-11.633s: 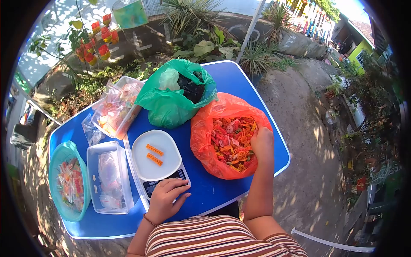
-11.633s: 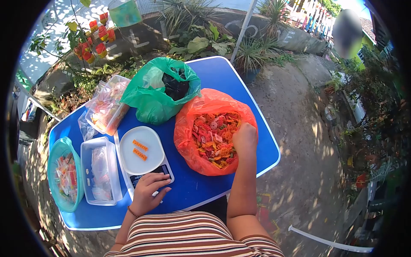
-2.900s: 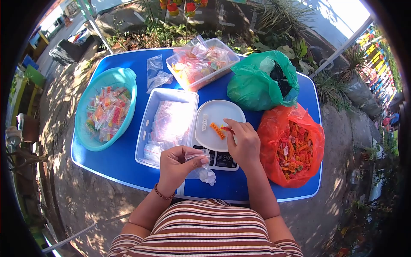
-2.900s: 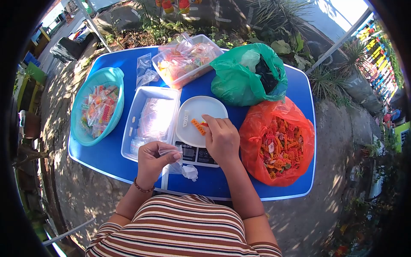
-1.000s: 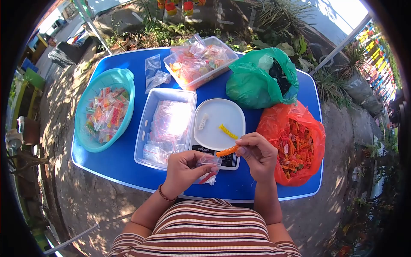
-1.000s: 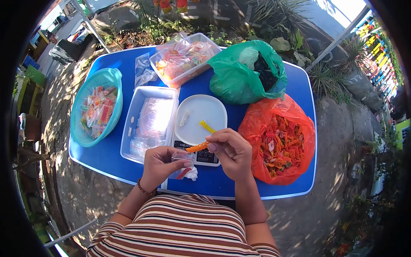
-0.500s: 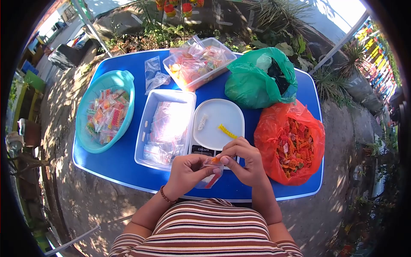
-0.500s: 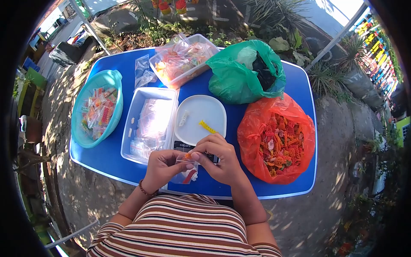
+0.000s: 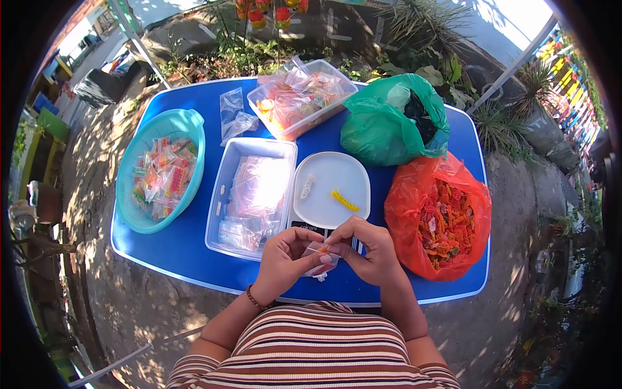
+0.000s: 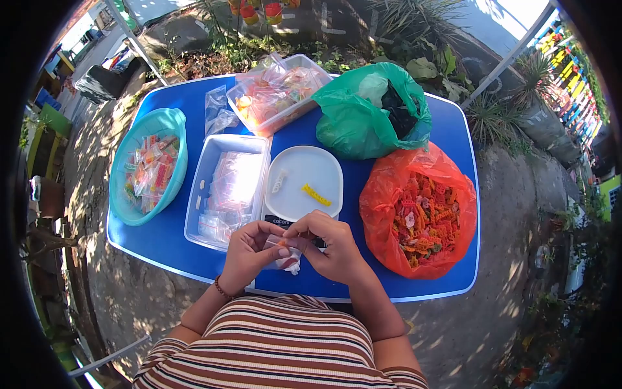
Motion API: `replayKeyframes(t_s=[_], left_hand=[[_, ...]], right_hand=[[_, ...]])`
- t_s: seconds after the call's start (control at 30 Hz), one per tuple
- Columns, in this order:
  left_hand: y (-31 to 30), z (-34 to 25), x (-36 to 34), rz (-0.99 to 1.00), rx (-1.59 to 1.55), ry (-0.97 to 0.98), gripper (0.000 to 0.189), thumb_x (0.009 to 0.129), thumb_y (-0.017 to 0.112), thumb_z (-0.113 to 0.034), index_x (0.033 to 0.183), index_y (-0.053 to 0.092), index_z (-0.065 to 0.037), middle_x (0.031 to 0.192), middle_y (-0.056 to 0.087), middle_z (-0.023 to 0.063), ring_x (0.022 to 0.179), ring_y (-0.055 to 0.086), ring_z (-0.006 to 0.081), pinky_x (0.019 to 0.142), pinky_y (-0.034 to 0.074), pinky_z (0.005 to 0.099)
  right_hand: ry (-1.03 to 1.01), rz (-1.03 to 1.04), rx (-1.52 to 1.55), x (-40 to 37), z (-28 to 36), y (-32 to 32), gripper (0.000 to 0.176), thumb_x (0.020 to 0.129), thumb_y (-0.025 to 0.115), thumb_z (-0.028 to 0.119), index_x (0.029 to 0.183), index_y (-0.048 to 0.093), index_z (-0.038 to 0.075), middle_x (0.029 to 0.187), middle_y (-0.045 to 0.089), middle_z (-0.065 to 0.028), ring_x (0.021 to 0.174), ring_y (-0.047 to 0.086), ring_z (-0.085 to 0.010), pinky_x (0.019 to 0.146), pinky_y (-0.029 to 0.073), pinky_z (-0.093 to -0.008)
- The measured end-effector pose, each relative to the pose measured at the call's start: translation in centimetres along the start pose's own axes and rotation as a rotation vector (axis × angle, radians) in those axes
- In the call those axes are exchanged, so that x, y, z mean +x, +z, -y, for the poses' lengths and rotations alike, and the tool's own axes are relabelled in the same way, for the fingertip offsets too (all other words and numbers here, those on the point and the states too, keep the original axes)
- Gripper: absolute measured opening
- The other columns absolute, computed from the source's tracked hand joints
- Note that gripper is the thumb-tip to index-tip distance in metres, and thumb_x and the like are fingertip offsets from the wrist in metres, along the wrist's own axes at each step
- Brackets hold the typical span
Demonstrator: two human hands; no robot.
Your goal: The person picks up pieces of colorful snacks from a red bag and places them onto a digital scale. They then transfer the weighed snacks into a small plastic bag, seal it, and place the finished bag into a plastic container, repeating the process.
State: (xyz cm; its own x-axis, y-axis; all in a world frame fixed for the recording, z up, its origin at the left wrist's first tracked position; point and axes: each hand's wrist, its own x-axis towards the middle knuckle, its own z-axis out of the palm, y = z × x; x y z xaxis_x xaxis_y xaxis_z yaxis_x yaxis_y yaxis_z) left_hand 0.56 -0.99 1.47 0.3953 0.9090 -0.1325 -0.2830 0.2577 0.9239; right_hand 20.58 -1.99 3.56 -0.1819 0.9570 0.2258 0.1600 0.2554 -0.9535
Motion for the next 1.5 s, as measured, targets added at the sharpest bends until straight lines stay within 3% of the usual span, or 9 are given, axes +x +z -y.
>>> replayKeyframes(t_s=[0.23,0.33,0.43,0.57,0.67,0.8,0.9,1.17,1.5], left_hand=[[-1.1,0.5,-0.2,0.008,0.015,-0.045,0.02,0.1,0.071,-0.015,0.111,0.066,0.001,0.103,0.076,0.0125,0.097,0.073,0.0143,0.084,0.059,0.0266],[-1.2,1.0,-0.1,-0.013,-0.049,-0.02,0.021,0.103,0.066,-0.017,0.113,0.063,0.001,0.107,0.075,0.0149,0.099,0.073,0.0163,0.086,0.06,0.0287],[-0.1,0.5,0.1,-0.024,-0.15,0.002,0.022,0.105,0.063,-0.018,0.116,0.062,0.0,0.112,0.074,0.0175,0.102,0.074,0.0186,0.085,0.061,0.0297],[-0.3,0.1,0.0,-0.026,-0.115,-0.102,0.026,0.103,0.065,-0.012,0.123,0.061,0.003,0.11,0.075,0.0182,0.103,0.073,0.0184,0.087,0.06,0.029],[-0.6,0.2,-0.1,-0.041,0.001,-0.042,0.028,0.099,0.069,-0.006,0.123,0.063,0.005,0.105,0.076,0.0169,0.097,0.074,0.016,0.083,0.061,0.0267],[-0.6,0.2,-0.1,-0.087,0.094,0.075,0.029,0.092,0.076,-0.002,0.118,0.067,0.005,0.098,0.077,0.014,0.086,0.075,0.0129,0.076,0.061,0.0249],[-0.4,0.3,-0.1,-0.066,0.096,0.114,0.032,0.089,0.079,-0.001,0.117,0.067,0.005,0.095,0.077,0.0133,0.084,0.075,0.0127,0.074,0.061,0.0243],[-0.2,0.5,0.2,-0.04,0.087,0.142,0.028,0.089,0.078,0.001,0.116,0.07,0.006,0.098,0.077,0.0149,0.089,0.075,0.0152,0.079,0.061,0.0258],[-0.2,0.6,0.1,-0.005,0.111,0.112,0.028,0.09,0.078,0.001,0.116,0.07,0.006,0.102,0.077,0.016,0.092,0.076,0.0163,0.082,0.061,0.0266]], right_hand=[[-0.217,0.057,-0.197,1.0,0.5,-1.1,0.007,0.089,0.071,0.001,0.093,0.076,0.004,0.097,0.071,-0.0084,0.09,0.063,-0.0233,0.078,0.051,-0.0345],[-0.024,-0.165,-0.284,2.1,-2.0,-1.4,0.014,0.089,0.07,0.005,0.101,0.076,0.004,0.1,0.072,-0.0089,0.094,0.061,-0.025,0.081,0.051,-0.0365],[-0.127,-0.242,-0.86,3.5,-4.7,-0.6,0.027,0.087,0.07,0.006,0.113,0.074,0.004,0.101,0.073,-0.0087,0.095,0.062,-0.0266,0.082,0.052,-0.038],[-0.21,-0.171,-0.975,2.9,-6.6,0.5,0.036,0.085,0.068,0.003,0.121,0.07,0.004,0.097,0.073,-0.0092,0.086,0.064,-0.0284,0.08,0.053,-0.0394],[-0.178,-0.276,-0.716,2.7,-5.2,0.3,0.032,0.087,0.066,-0.004,0.119,0.07,0.002,0.094,0.071,-0.0093,0.086,0.067,-0.0226,0.079,0.054,-0.0346],[-0.114,-0.367,0.217,1.5,-2.9,-0.3,0.025,0.096,0.061,-0.01,0.12,0.064,-0.004,0.105,0.065,-0.0079,0.098,0.067,-0.0114,0.084,0.055,-0.0263],[-0.204,-0.439,0.384,0.6,-0.7,0.6,0.022,0.095,0.063,-0.011,0.117,0.061,-0.008,0.11,0.064,-0.0105,0.102,0.067,-0.0146,0.089,0.055,-0.0274],[-0.281,-0.41,0.151,-0.4,-1.4,1.5,0.025,0.09,0.065,-0.016,0.114,0.061,-0.008,0.112,0.064,-0.0153,0.102,0.069,-0.0168,0.092,0.057,-0.0284],[-0.274,-0.51,0.365,-0.8,-1.1,2.0,0.024,0.092,0.062,-0.016,0.114,0.061,-0.008,0.114,0.064,-0.0166,0.106,0.066,-0.0173,0.095,0.055,-0.03]])
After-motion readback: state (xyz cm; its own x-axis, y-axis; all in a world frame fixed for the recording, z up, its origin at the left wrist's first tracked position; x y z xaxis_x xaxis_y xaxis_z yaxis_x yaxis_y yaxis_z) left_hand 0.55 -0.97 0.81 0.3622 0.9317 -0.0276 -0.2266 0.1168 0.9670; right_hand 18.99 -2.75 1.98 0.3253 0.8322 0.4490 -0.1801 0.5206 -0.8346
